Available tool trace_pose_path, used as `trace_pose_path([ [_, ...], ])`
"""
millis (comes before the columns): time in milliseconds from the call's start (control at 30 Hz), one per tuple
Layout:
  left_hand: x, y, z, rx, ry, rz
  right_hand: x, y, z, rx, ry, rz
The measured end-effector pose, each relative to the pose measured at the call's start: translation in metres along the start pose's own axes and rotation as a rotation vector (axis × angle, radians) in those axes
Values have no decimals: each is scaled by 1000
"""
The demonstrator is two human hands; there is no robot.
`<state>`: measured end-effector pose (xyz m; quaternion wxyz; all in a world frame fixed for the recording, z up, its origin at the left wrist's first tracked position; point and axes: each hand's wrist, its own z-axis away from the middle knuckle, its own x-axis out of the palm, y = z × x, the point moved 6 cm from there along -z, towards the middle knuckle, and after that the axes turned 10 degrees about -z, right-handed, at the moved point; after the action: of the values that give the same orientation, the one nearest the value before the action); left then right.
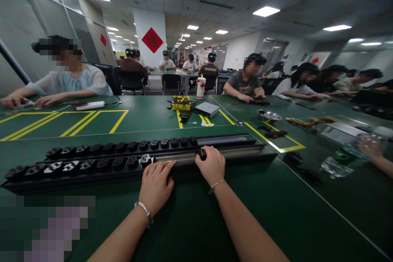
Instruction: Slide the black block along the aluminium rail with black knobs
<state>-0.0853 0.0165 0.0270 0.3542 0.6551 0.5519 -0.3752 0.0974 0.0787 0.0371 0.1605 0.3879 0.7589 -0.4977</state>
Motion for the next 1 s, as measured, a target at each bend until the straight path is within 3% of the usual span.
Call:
trace_pose_path([
  [1000, 1, 0, 0, 2, -12, -8, -3, 3, -2, -18, -4, -1],
])
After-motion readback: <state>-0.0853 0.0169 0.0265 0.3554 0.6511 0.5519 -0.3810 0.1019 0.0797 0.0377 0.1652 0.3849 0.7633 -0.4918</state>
